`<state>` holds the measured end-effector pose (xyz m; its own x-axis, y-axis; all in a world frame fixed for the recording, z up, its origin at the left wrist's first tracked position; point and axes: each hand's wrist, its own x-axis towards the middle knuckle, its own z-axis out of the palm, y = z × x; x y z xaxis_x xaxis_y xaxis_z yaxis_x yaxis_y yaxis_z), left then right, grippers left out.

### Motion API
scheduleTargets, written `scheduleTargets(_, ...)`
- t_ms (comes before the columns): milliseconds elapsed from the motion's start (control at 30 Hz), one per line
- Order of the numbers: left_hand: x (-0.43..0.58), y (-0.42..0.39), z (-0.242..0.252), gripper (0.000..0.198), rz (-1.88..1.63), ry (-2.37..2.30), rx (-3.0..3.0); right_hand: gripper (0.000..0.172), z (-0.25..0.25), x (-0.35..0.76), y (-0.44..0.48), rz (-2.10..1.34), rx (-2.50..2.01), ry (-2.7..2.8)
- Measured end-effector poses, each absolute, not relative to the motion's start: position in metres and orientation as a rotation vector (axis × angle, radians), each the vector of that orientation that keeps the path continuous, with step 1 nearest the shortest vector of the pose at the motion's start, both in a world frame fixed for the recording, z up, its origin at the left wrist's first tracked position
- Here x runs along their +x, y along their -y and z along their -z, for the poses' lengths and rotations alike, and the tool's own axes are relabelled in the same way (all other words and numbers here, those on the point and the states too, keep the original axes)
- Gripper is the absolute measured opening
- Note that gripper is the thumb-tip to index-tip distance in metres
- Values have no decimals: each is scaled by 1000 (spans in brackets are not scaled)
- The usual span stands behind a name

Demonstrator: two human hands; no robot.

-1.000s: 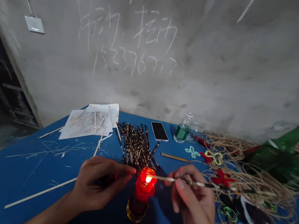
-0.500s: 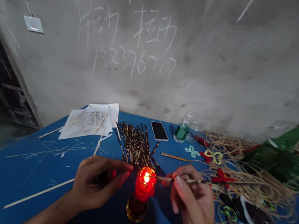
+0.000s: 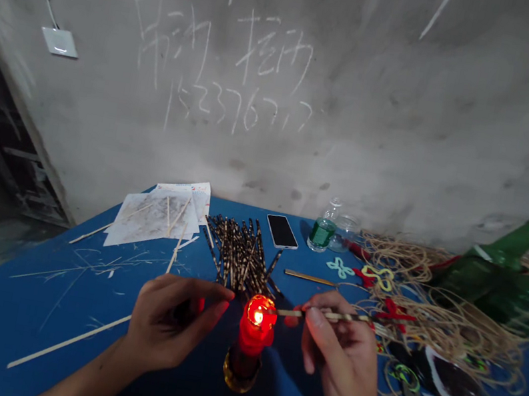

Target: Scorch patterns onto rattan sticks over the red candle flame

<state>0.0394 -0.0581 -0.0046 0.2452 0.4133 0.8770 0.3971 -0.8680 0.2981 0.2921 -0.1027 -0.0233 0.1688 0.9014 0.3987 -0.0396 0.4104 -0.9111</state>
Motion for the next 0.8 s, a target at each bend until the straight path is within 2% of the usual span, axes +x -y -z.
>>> scheduleTargets(200, 37, 59, 8, 18, -1730, -839, 2425, 37, 19, 287, 102, -797, -937, 1199)
scheduleTargets(800, 36, 61, 4, 20, -1687, -856, 2377, 37, 15, 284, 102, -881, -982, 1167)
